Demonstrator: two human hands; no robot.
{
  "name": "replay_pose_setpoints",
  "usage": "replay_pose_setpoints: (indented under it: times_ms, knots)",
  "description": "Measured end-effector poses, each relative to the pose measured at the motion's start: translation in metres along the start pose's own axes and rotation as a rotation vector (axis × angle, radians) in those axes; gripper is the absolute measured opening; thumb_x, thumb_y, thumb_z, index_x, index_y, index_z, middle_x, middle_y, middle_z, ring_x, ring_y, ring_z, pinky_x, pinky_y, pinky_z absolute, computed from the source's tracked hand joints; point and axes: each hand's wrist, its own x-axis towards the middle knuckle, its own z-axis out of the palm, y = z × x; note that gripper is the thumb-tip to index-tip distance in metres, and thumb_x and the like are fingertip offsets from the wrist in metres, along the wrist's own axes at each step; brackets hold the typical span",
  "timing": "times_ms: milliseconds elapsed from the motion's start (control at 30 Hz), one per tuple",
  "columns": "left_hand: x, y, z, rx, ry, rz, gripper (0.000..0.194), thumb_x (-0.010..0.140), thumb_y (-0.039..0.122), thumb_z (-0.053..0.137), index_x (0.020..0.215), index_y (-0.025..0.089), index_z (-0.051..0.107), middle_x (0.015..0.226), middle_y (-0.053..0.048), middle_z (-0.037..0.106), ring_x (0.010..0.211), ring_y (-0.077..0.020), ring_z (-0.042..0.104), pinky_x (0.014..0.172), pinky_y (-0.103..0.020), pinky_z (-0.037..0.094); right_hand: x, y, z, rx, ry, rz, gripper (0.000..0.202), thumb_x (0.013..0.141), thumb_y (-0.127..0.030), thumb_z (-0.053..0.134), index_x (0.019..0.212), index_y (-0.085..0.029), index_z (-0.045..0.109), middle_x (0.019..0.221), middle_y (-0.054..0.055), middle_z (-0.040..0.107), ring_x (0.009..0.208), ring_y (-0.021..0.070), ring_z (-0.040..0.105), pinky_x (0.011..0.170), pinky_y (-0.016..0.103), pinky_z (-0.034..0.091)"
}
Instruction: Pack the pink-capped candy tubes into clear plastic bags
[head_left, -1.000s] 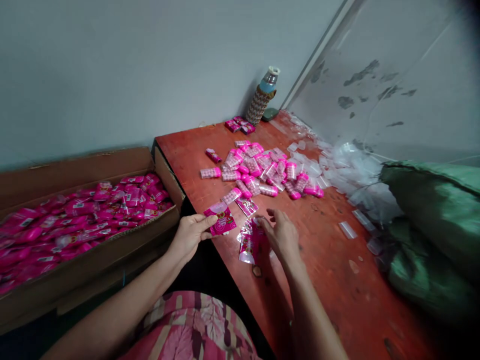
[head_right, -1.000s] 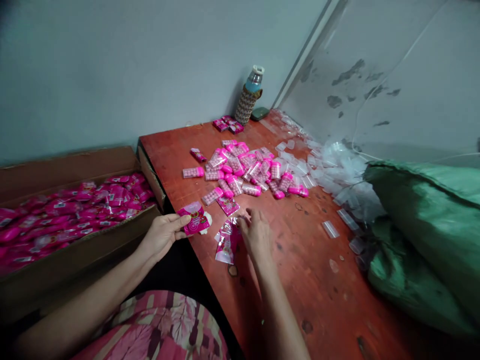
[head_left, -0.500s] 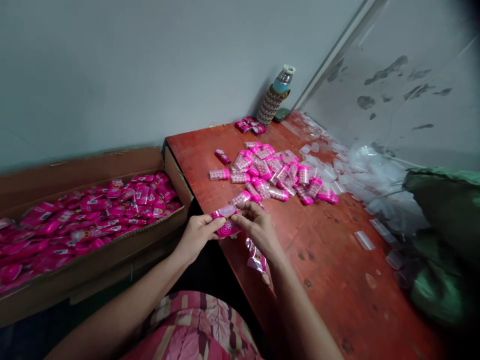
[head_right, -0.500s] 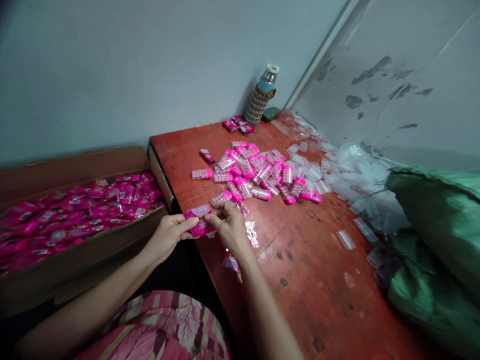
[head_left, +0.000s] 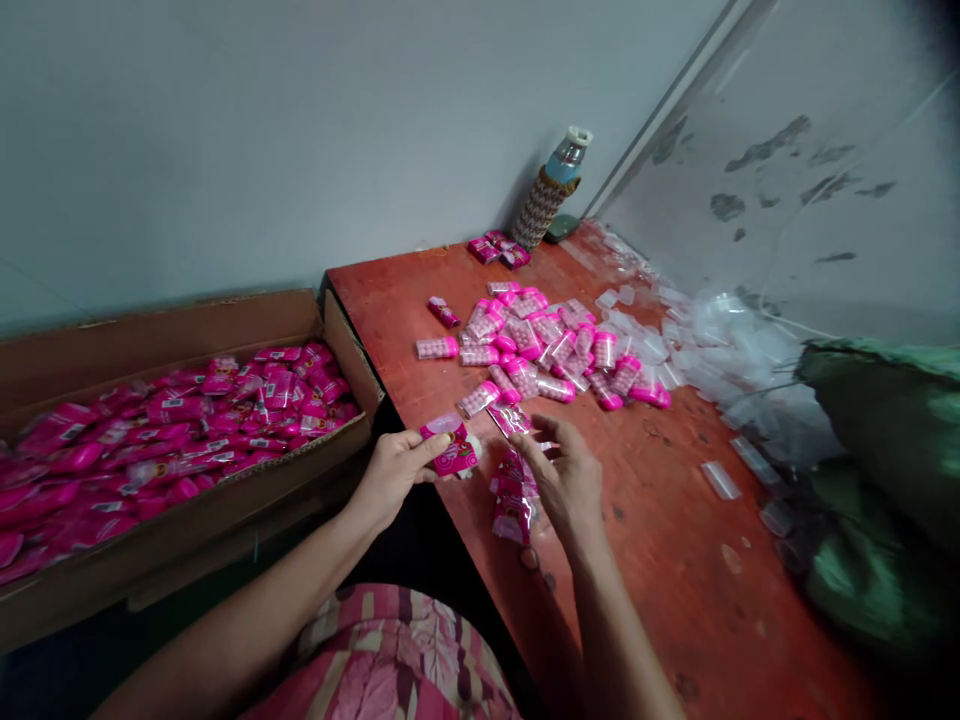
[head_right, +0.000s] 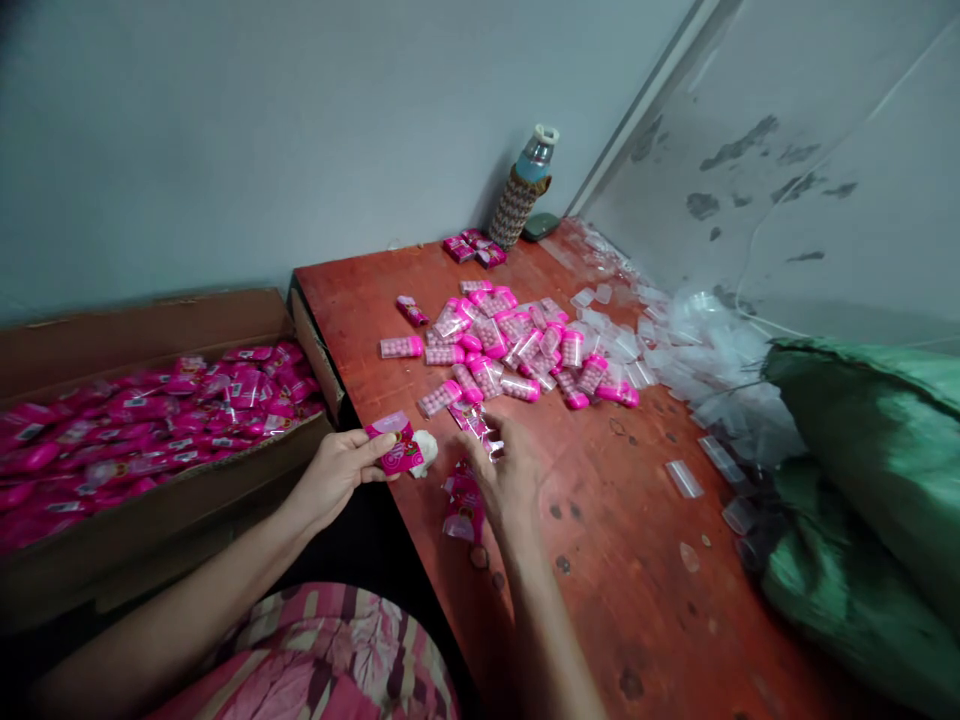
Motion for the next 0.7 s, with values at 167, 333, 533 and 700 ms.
replay_pose_setpoints:
  times_ms: [167,333,533,700]
  knots:
    - [-0.004,-0.001,0.001,0.026,-0.068,-0.012,0.029,0.065,0.037,0.069,0.072,0.008,0.069,0.075,-0.01,0.068,0.066,-0.018,0.063,0.062,-0.03,0.052,-0.008,-0.037,0.035,0.739,-0.312,0.153,0.031,0.068,-0.032,0.068,0.093,-0.019,0.054,0.069,-0.001,0.061,0.061,0.0138,0.058,0.058,0.027,0.045]
    - [-0.004,-0.005,-0.004,-0.069,-0.038,-0.025,0.027,0.064,0.035,0.07,0.068,0.009,0.068,0.068,-0.009,0.067,0.063,-0.0165,0.063,0.063,-0.03,0.052,-0.01,-0.032,0.047,0.738,-0.249,0.183,0.026,0.07,-0.035,0.066,0.087,-0.019,0.054,0.065,-0.003,0.059,0.054,0.0125,0.055,0.052,0.025,0.043]
    - [-0.001,-0.003,-0.009,-0.13,0.114,0.0,0.024,0.056,0.031,0.076,0.061,0.01,0.066,0.058,-0.003,0.064,0.055,-0.0127,0.06,0.059,-0.027,0.051,0.022,-0.024,0.046,-0.255,-0.009,0.027,0.036,0.082,-0.049,0.044,0.09,-0.017,0.057,0.082,0.012,0.066,0.076,0.0263,0.062,0.066,0.035,0.043]
    - [0.001,-0.003,-0.014,-0.222,0.197,0.005,0.027,0.052,0.03,0.078,0.056,0.011,0.061,0.053,0.001,0.06,0.048,-0.0093,0.055,0.054,-0.025,0.05,0.048,-0.038,0.059,-0.68,-0.064,0.04,0.049,0.079,-0.053,0.046,0.108,-0.013,0.051,0.091,0.019,0.065,0.081,0.0307,0.063,0.065,0.036,0.043]
